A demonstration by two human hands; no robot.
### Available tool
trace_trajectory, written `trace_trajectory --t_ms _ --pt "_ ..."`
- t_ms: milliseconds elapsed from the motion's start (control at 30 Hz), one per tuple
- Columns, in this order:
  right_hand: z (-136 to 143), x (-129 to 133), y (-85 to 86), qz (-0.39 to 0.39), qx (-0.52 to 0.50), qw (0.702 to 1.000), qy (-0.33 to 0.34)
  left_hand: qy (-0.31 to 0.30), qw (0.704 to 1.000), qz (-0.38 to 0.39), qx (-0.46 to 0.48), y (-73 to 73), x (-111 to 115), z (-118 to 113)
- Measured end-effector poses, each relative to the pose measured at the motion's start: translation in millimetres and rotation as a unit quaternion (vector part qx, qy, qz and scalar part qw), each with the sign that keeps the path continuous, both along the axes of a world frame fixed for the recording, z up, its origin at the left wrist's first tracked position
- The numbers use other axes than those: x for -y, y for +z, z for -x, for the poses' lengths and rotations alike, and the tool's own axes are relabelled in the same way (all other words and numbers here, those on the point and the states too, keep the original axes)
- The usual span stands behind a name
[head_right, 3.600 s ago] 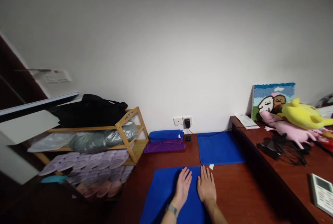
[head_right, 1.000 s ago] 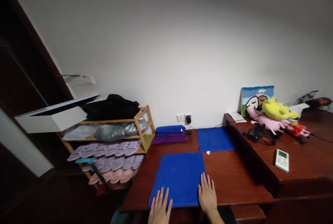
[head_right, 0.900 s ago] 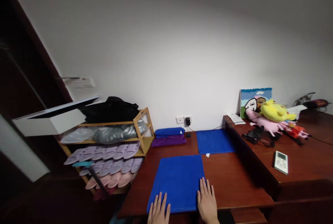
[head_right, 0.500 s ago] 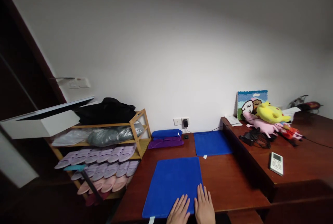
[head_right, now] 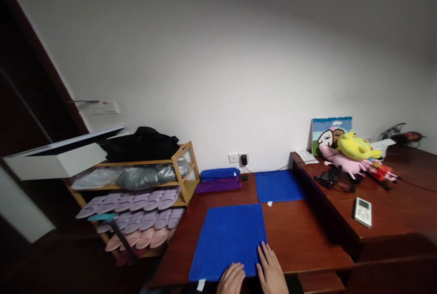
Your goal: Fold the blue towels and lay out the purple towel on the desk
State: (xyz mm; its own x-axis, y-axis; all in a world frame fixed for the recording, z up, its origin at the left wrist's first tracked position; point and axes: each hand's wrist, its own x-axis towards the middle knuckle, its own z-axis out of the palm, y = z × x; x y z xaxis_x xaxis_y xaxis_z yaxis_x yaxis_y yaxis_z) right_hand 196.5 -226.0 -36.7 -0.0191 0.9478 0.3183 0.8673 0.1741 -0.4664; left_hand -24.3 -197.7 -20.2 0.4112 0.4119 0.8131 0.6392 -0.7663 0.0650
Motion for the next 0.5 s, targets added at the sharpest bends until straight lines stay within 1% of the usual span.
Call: trace_trajectory --t_ms 133,200,267,400,500 --pt "-17 13 9.9 0.043 0.011 0.997 0.062 0.012 1.000 0.013 -0.003 -1.8 -1 1" --pt "-23 16 13.8 0.061 0.007 0.995 0.075 0.015 1.000 0.014 -0.012 -3.7 -1 1" --pt "-28 16 15.2 0.063 0.006 0.994 0.083 0.011 0.999 0.008 -0.029 -6.3 -1 3" --pt "-35 15 10.0 0.027 0.019 0.995 0.094 0.016 0.997 -0.011 -0.074 -13.6 -3 10" --pt "-40 14 3.8 0.023 0.021 0.993 0.110 0.026 0.997 -0.031 -0.072 -21.6 -4 16"
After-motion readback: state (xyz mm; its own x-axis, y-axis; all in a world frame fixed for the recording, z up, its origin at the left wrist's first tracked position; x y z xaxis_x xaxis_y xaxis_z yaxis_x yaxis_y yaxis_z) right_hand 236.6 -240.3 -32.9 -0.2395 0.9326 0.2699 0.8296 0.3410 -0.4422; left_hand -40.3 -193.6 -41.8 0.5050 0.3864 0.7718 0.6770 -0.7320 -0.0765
